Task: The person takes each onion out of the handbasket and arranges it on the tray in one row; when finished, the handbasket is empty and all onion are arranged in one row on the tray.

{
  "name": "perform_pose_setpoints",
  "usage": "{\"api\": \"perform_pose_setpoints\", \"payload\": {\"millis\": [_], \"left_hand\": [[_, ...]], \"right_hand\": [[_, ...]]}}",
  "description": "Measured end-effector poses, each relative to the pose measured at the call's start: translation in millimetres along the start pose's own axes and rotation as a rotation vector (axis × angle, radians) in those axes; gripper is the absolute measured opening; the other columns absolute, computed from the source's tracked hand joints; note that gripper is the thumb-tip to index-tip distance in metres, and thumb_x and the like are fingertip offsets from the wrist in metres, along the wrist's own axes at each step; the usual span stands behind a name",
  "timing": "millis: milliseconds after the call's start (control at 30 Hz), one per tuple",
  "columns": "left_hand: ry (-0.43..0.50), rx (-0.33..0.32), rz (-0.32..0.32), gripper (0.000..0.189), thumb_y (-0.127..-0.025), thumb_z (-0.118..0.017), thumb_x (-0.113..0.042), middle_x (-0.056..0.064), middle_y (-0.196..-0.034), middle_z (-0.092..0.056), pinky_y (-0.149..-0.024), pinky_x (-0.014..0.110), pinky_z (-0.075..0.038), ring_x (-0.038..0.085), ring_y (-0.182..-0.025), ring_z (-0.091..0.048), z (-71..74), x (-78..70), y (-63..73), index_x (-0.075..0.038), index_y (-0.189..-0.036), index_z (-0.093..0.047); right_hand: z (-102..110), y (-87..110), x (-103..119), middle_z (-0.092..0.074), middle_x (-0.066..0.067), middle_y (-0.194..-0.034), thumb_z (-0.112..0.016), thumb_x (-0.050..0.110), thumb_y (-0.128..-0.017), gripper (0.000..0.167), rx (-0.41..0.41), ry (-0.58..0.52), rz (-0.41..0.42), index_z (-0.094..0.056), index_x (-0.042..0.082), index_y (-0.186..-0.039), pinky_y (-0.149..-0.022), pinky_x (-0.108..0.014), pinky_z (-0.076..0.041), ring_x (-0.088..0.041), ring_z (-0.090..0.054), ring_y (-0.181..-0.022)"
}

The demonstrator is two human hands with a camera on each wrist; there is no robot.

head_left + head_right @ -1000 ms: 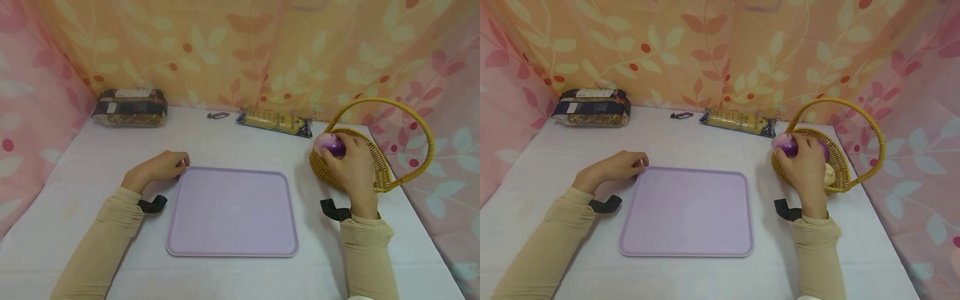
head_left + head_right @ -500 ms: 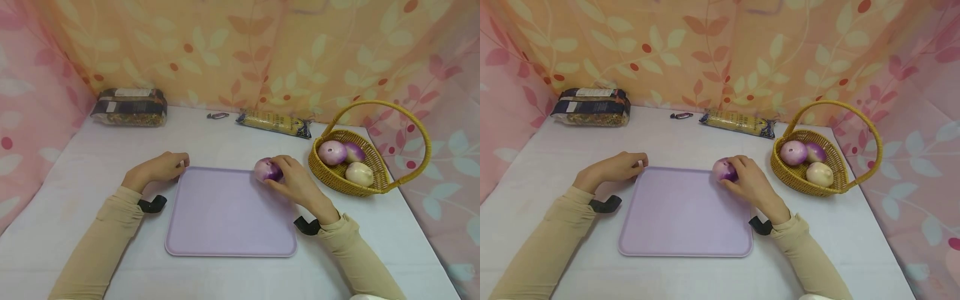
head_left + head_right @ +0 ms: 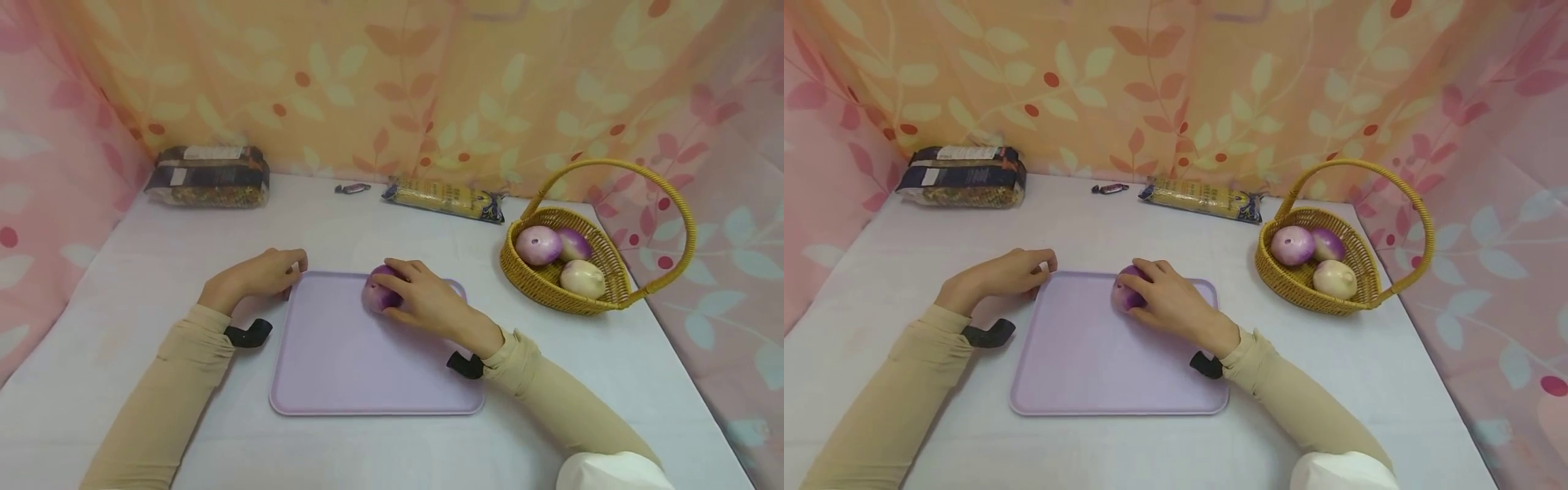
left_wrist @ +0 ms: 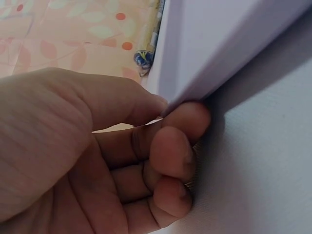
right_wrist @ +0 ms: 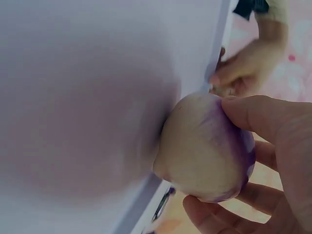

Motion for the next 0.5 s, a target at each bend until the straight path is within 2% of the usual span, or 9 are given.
{"api": "perform_pose_setpoints", "payload": {"millis": [133, 333, 500], "left_hand": [[0.006, -0.006, -0.006, 0.017, -0.098, -0.043, -0.006, 0.005, -0.067, -0.062, -0.059, 0.029, -0.042, 0.014, -0.059, -0.054, -1.0, 0.8, -0.5, -0.003, -0.112, -0.053], [0.012, -0.009, -0.025, 0.014, -0.098, -0.042, -0.004, 0.004, -0.062, -0.062, -0.059, 0.029, -0.043, 0.014, -0.056, -0.055, -1.7, 0.9, -1.5, -0.001, -0.107, -0.051], [0.023, 0.006, -0.006, 0.015, -0.097, -0.041, -0.005, 0.004, -0.063, -0.062, -0.061, 0.029, -0.042, 0.014, -0.057, -0.054, -1.2, 1.9, -0.1, -0.002, -0.108, -0.051]], "right_hand": [[-6, -16.2, 18, -0.056, -0.016, -0.138, -0.076, 0.031, -0.084, 0.057, 0.013, 0.016, 0.055, -0.056, 0.011, -0.133, -0.101, -0.040, -0.047, -0.031, -0.058, -0.118], [-13, -32.9, 41, -0.055, -0.017, -0.135, -0.076, 0.033, -0.084, 0.057, 0.027, 0.047, 0.108, -0.056, 0.014, -0.133, -0.093, -0.039, -0.051, -0.031, -0.061, -0.108], [-21, -44.3, 58, -0.054, -0.014, -0.133, -0.075, 0.036, -0.085, 0.061, 0.065, 0.048, 0.127, -0.051, 0.013, -0.136, -0.088, -0.036, -0.053, -0.027, -0.060, -0.106]]}}
Point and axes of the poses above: each hand's wrist, its own y-axis away from the middle knuckle, its own z-axis out of the back of the hand, x = y × z, the point moved 8 cm from there along -y, towards the middle knuckle
